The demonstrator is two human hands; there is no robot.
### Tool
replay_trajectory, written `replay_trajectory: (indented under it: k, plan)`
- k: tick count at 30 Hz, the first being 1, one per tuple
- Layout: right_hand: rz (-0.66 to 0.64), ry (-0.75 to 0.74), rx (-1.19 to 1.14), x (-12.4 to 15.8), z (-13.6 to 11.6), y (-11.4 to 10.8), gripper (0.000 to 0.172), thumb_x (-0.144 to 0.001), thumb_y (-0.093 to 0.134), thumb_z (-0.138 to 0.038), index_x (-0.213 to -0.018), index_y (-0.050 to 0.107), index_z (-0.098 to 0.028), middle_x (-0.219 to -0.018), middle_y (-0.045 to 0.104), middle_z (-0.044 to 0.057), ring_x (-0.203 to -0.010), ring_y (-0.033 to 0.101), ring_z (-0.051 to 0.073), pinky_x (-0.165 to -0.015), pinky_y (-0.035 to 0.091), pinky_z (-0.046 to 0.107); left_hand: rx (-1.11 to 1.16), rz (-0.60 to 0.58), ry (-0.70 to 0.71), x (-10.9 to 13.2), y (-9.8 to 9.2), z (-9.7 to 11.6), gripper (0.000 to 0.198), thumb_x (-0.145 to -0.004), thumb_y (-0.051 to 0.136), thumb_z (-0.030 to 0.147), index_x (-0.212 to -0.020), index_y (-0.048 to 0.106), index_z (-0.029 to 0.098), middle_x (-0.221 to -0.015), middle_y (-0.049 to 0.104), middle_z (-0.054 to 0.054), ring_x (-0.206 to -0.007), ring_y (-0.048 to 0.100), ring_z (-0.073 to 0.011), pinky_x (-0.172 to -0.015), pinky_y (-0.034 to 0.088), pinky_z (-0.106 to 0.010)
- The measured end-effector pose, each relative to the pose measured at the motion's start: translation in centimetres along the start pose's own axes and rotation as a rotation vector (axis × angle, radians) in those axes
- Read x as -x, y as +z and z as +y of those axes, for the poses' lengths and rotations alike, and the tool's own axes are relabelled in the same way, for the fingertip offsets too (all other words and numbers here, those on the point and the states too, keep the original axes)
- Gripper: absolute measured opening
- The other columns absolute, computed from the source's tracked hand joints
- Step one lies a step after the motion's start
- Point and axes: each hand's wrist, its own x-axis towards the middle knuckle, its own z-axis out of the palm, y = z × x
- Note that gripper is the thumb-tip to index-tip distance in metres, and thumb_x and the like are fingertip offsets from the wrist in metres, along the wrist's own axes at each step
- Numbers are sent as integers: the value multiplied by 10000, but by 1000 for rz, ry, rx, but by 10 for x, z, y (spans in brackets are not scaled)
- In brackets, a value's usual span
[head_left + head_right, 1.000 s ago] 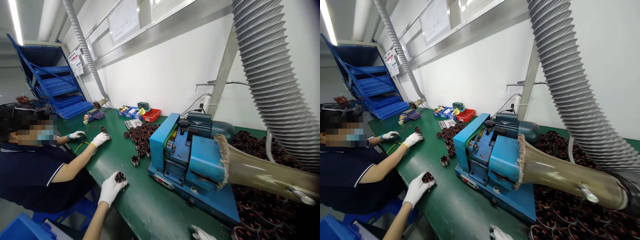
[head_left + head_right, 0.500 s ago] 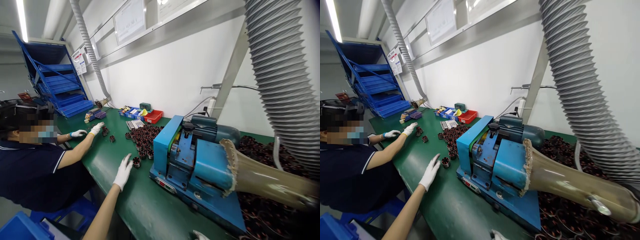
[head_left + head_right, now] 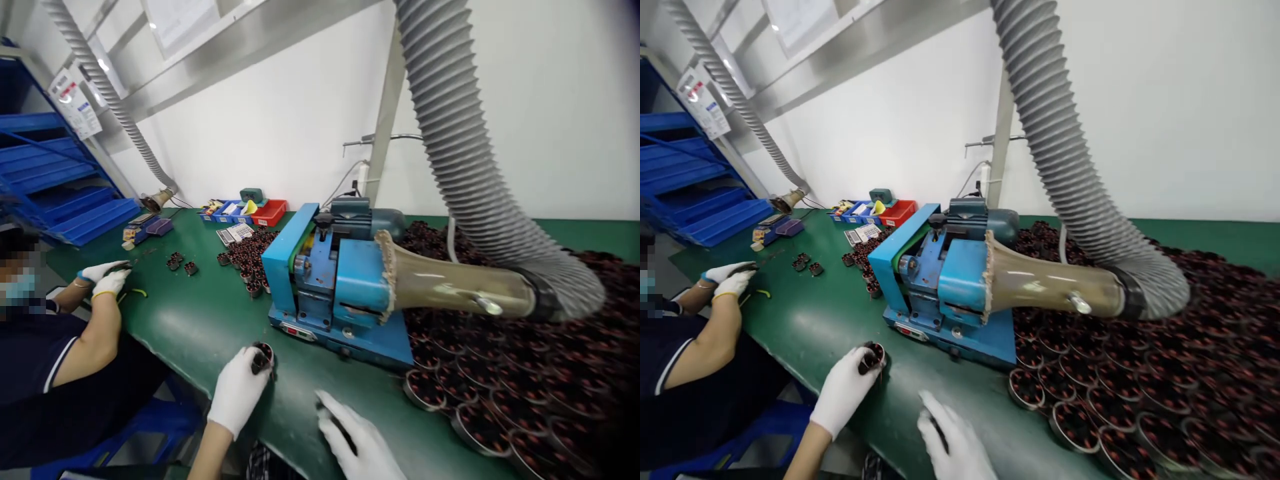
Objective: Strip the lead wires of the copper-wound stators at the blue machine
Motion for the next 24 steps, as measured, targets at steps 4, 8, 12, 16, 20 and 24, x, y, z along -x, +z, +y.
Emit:
replay_trajectory:
  k: [4, 8, 12, 16, 20, 24]
  plan:
    - [-36, -169, 222, -11, -22, 4, 377, -850, 486, -139, -1180, 595, -285, -873, 702, 33, -727, 671, 198, -652, 520, 278, 538, -260, 87, 33, 30, 17, 308, -758, 572, 197, -1055, 639, 247, -1158, 652, -56, -1027, 620, -205, -912, 464, -289]
    - [70, -116, 368, -10, -11, 0, 200, -859, 536, -211, -1028, 629, -261, -725, 657, 19, -580, 629, 190, -527, 435, 264, 828, -162, 14, 33, 48, 17, 154, -729, 637, 290, -838, 668, 186, -1168, 625, -104, -1030, 604, -260, -893, 473, -325]
    - [205, 10, 281, -7, -1, -10, 104, -884, 522, -264, -845, 617, -243, -720, 684, 10, -595, 651, 176, -552, 441, 249, 785, -79, 6, 29, 50, 19, 195, -790, 578, 369, -766, 606, 177, -862, 660, -83, -903, 617, -259, -862, 473, -369]
    - [255, 69, 108, 0, -21, -30, 66, -840, 574, -280, -834, 623, -237, -765, 715, 16, -660, 669, 189, -618, 480, 267, 898, -389, 79, 41, 45, 46, 567, -748, 635, 220, -1283, 447, 225, -1181, 617, -99, -1137, 555, -241, -1003, 412, -369]
    - [331, 107, -310, 11, -46, -54, 223, -793, 575, -232, -999, 657, -253, -838, 719, 40, -726, 669, 205, -679, 513, 302, 1113, -507, 141, 52, 47, 74, 677, -667, 731, 226, -1288, 461, 252, -1306, 545, -101, -1203, 513, -273, -1025, 412, -372]
    - [403, 275, -888, 8, -50, -70, 322, -818, 571, -333, -1104, 651, -208, -947, 712, 99, -747, 680, 208, -645, 548, 312, 1319, -426, 64, 53, 64, 82, 636, -522, 844, 214, -1100, 586, 279, -1074, 657, -66, -962, 638, -276, -809, 547, -361]
